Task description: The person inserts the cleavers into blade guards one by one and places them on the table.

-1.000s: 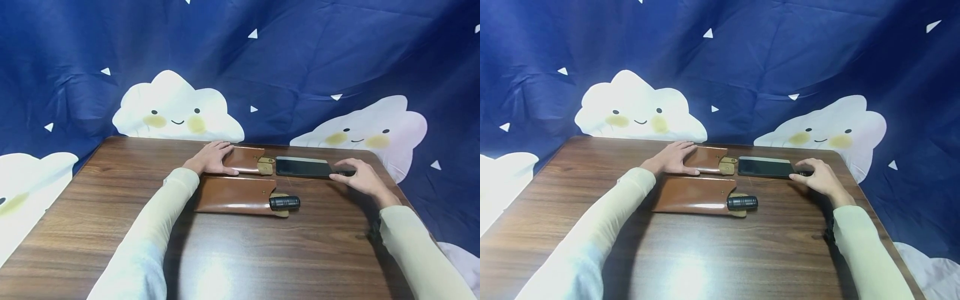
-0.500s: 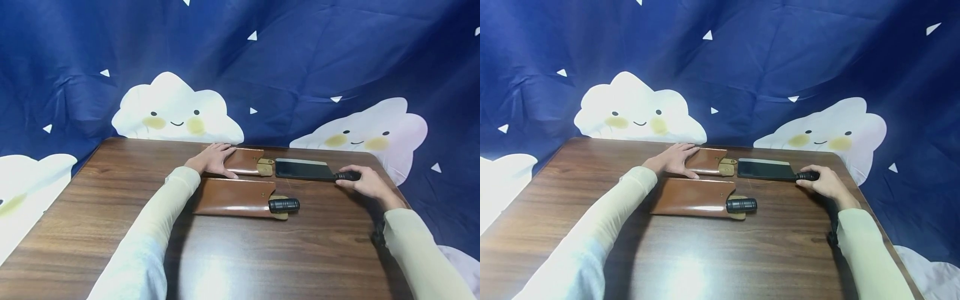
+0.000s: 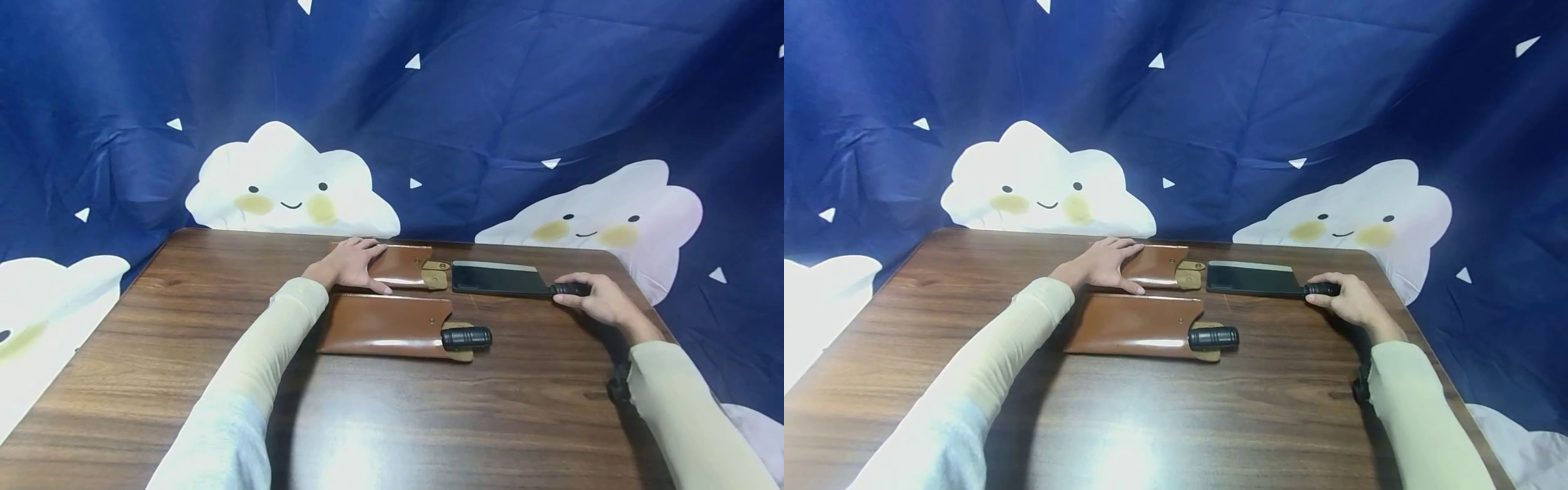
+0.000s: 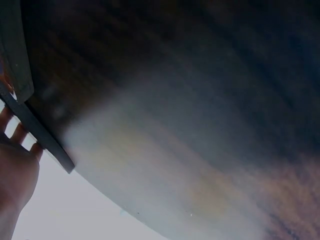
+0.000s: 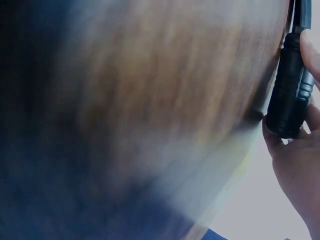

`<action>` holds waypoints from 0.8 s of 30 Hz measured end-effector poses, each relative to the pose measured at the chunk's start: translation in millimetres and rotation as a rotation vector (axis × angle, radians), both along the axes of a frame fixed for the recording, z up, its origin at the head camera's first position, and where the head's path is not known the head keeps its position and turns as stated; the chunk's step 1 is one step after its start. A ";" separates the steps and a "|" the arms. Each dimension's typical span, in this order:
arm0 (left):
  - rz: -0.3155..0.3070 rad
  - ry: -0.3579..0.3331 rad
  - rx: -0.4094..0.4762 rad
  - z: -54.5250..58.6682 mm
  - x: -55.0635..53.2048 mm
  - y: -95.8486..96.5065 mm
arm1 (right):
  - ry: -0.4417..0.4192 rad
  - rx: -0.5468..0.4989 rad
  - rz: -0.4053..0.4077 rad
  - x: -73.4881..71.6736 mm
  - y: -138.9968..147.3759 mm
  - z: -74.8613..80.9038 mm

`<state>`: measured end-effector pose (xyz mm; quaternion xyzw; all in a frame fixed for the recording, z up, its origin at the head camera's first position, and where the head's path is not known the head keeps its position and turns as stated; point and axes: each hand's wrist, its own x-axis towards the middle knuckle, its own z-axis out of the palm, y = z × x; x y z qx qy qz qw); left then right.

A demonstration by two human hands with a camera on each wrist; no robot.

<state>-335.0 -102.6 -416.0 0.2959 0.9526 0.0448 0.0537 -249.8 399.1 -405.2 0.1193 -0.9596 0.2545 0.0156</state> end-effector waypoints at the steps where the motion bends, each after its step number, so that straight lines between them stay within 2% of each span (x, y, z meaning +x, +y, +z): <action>1: -0.001 0.001 0.000 0.1 -0.1 0.0 | -0.005 -0.009 0.002 -0.3 -0.2 0.0; 8: 0.004 -0.024 0.000 2.4 0.1 -0.2 | -0.098 -0.105 -0.010 -2.3 0.1 -0.5; 15: 0.001 -0.040 0.022 4.7 0.4 1.0 | -0.091 -0.108 -0.025 -1.1 0.6 -1.6; 24: -0.002 -0.001 0.059 5.0 1.5 2.5 | -0.079 -0.141 -0.030 1.7 0.7 -1.2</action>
